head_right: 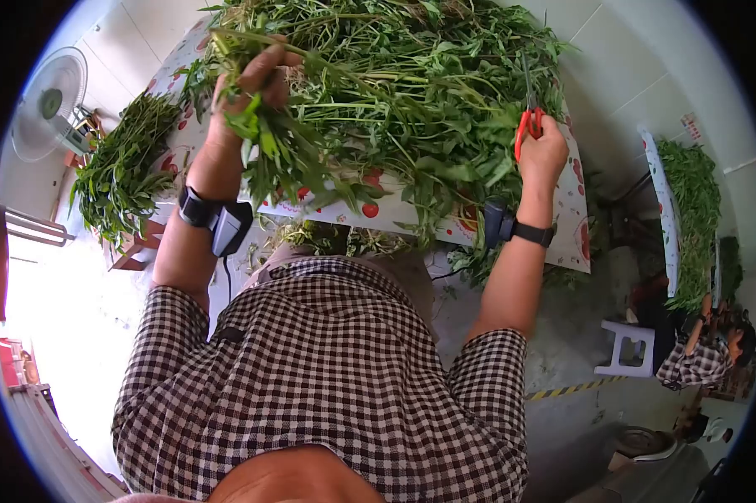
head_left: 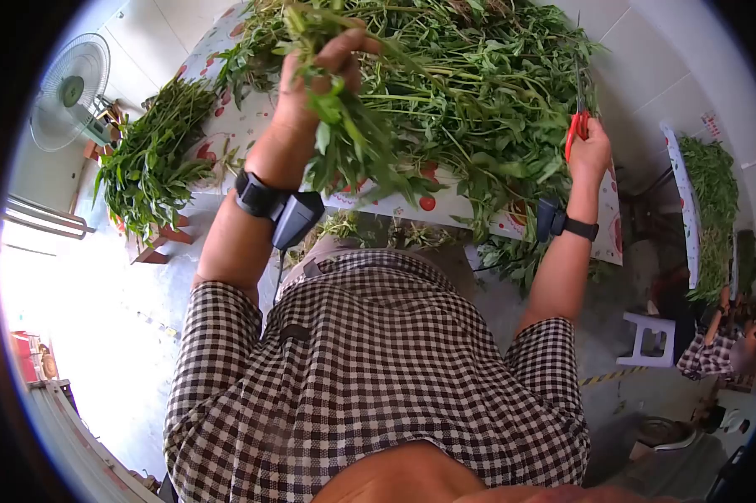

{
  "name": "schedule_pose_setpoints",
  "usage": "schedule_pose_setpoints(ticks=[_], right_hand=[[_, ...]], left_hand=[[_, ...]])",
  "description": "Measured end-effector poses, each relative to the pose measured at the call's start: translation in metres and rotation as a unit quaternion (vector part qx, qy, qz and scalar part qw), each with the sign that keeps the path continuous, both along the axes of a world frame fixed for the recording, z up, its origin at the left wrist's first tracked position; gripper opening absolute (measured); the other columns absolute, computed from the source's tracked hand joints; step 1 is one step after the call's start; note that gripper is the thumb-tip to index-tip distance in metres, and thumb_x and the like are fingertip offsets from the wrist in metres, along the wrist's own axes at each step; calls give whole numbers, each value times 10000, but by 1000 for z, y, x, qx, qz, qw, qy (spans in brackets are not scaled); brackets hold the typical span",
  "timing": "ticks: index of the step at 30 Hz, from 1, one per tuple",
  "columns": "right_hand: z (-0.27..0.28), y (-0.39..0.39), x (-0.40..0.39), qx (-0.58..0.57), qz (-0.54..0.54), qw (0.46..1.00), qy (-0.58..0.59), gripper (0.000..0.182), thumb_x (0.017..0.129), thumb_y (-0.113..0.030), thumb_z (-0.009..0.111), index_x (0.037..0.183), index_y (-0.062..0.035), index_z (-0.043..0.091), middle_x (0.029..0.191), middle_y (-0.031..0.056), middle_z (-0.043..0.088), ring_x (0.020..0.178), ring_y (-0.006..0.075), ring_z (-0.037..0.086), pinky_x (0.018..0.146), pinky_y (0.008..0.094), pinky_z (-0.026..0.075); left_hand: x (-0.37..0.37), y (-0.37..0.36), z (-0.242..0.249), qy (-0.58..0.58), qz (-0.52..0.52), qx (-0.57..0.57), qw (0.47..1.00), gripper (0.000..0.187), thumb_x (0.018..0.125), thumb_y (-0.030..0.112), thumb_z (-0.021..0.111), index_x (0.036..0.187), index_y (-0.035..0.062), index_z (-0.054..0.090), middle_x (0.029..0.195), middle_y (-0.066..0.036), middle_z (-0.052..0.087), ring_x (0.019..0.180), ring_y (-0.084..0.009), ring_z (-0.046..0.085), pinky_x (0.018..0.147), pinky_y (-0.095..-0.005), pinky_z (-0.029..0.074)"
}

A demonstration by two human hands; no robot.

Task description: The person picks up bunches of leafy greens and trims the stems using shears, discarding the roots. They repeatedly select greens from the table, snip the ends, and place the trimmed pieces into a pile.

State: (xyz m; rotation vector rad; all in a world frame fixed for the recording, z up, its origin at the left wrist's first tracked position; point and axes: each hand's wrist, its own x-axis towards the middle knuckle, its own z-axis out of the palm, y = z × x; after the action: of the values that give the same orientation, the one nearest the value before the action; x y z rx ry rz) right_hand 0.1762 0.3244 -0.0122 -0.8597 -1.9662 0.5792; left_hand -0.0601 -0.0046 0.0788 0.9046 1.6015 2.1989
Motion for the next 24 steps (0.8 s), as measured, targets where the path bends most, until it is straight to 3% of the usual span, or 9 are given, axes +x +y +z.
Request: schedule_pose_setpoints(ticks=[3, 6, 7, 9, 10, 12, 16, 21, 24], right_hand=[[42, -54, 22, 100, -89, 990, -40, 139, 843, -128, 669, 926, -20, 639, 726, 63, 666, 682, 119, 609, 619, 290, 478], [44, -94, 36, 69, -8, 989, 134, 105, 852, -111, 667, 894, -23, 627, 761, 66, 671, 668, 126, 607, 619, 265, 481], [47, -124, 27, 2, 144, 967, 212, 72, 860, -48, 640, 924, -32, 615, 851, 71, 675, 677, 115, 601, 614, 240, 486], [45, -153, 10, 9, 259, 966, 25, 297, 731, 79, 633, 1000, -39, 588, 1039, 71, 673, 772, 136, 632, 645, 259, 517], [42, -164, -9, 113, 288, 951, -20, 346, 668, 83, 653, 984, -38, 581, 1064, 66, 674, 773, 195, 647, 655, 292, 528], [41, -169, -35, 107, 363, 919, -112, 349, 650, 99, 642, 957, -30, 541, 1121, 85, 640, 845, 264, 644, 710, 356, 543], [0, -124, -80, 248, 299, 916, -99, 555, 671, 103, 621, 1188, -55, 497, 1210, 112, 579, 898, 260, 636, 723, 368, 547], [21, -138, -83, 280, 274, 915, -94, 358, 719, 48, 603, 1051, -38, 499, 1140, 127, 596, 873, 297, 633, 687, 386, 543], [32, -151, -93, 290, 252, 913, -134, 257, 758, -9, 607, 994, -42, 510, 1046, 141, 604, 837, 311, 638, 641, 399, 539]], left_hand=[[-9, 8, 3, -25, -61, 56, 996, 231, 911, 208, 597, 1052, 31, 639, 656, -6, 577, 464, -68, 434, 441, -231, 344], [-38, -1, 12, -70, -116, -26, 990, 243, 913, 254, 601, 1039, 48, 623, 678, -16, 601, 520, -54, 479, 503, -227, 419], [-19, -5, 33, -88, -100, -58, 989, 257, 892, 323, 633, 953, 74, 648, 728, -36, 658, 584, -38, 533, 571, -217, 479], [-17, 3, 42, -81, -121, -33, 989, 214, 900, 297, 626, 909, 84, 639, 729, -21, 655, 520, -57, 517, 482, -218, 440], [-16, 7, 46, -77, -135, -23, 988, 196, 904, 284, 622, 887, 89, 634, 730, -14, 653, 488, -67, 509, 438, -219, 420], [-15, 20, 64, 30, -134, -16, 990, 168, 905, 259, 625, 894, 92, 626, 737, -13, 652, 470, -67, 497, 420, -213, 398], [-2, 11, 118, 131, -141, -6, 981, 182, 898, 229, 634, 991, 79, 592, 768, -35, 658, 461, -57, 490, 408, -194, 381], [25, 2, 151, 184, -48, -106, 976, 269, 877, 260, 659, 1037, 61, 575, 796, -52, 661, 505, -63, 509, 429, -198, 402], [15, 13, 145, 215, -103, -80, 968, 278, 878, 254, 660, 1046, 45, 585, 844, -66, 675, 505, -69, 517, 437, -203, 421]])
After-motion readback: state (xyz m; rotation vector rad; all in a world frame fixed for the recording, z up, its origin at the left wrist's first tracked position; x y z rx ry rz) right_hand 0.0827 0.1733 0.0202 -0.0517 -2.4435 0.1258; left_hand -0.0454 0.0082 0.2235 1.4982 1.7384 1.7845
